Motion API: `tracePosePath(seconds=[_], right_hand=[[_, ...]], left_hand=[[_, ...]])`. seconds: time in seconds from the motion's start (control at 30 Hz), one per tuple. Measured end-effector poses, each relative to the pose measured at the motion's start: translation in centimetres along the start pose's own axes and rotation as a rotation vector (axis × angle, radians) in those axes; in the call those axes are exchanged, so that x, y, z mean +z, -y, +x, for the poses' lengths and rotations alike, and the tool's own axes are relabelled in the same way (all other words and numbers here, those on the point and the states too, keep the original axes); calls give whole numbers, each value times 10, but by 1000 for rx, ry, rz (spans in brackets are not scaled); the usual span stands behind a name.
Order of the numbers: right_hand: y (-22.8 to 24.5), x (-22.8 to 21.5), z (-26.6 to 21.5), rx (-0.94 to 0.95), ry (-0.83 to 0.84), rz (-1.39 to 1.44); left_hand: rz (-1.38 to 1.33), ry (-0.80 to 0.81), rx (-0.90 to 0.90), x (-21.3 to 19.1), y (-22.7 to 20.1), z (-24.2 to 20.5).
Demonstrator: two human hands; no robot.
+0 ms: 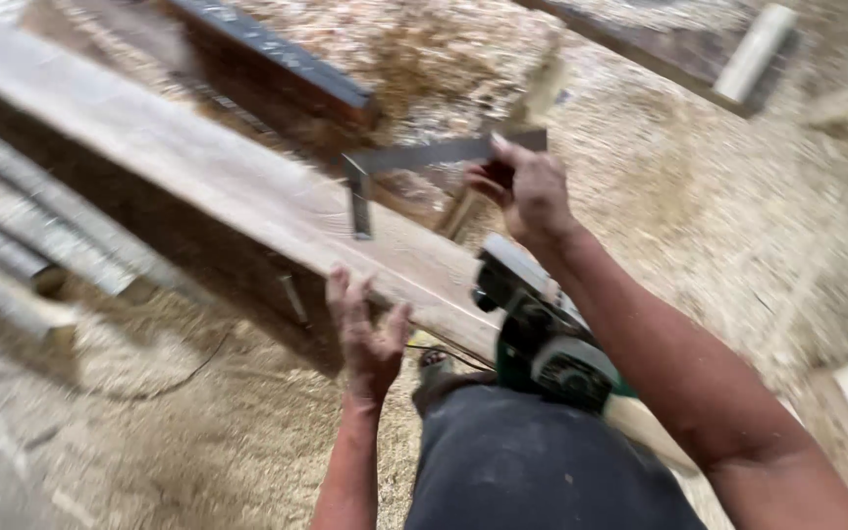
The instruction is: Planing a long wooden beam with an electric planer and checking the surface with an L-square.
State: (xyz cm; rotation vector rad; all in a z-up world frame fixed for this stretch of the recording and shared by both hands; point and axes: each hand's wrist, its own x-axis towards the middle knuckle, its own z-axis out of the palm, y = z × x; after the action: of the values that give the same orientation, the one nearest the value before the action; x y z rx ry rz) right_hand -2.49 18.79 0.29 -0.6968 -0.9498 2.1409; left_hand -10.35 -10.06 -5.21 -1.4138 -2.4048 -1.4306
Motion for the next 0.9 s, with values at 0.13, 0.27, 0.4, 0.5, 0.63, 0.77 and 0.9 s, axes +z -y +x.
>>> tracePosePath(seconds=[0.13, 0.27, 0.4, 0.5, 0.63, 0.77, 0.9], right_hand=[[-85, -6, 62, 491, 18, -21], [-79, 5, 72, 629, -139, -207], [-113, -23, 92, 749, -183, -263], [-154, -63, 110, 885, -5, -310], [-130, -70, 88, 1050, 288, -453], [-29, -44, 50, 667, 330, -1140], [43, -60, 25, 599, 72, -942]], left_hand=[[188, -439, -510, -58, 70, -35], [332, -418, -752, -62, 128, -37], [393, -314, -709, -45, 175, -43], [479, -186, -769, -34, 215, -46], [724, -22, -913, -22, 277, -70], [680, 35, -998, -27, 289, -83], [780, 143, -975, -32, 242, -81]])
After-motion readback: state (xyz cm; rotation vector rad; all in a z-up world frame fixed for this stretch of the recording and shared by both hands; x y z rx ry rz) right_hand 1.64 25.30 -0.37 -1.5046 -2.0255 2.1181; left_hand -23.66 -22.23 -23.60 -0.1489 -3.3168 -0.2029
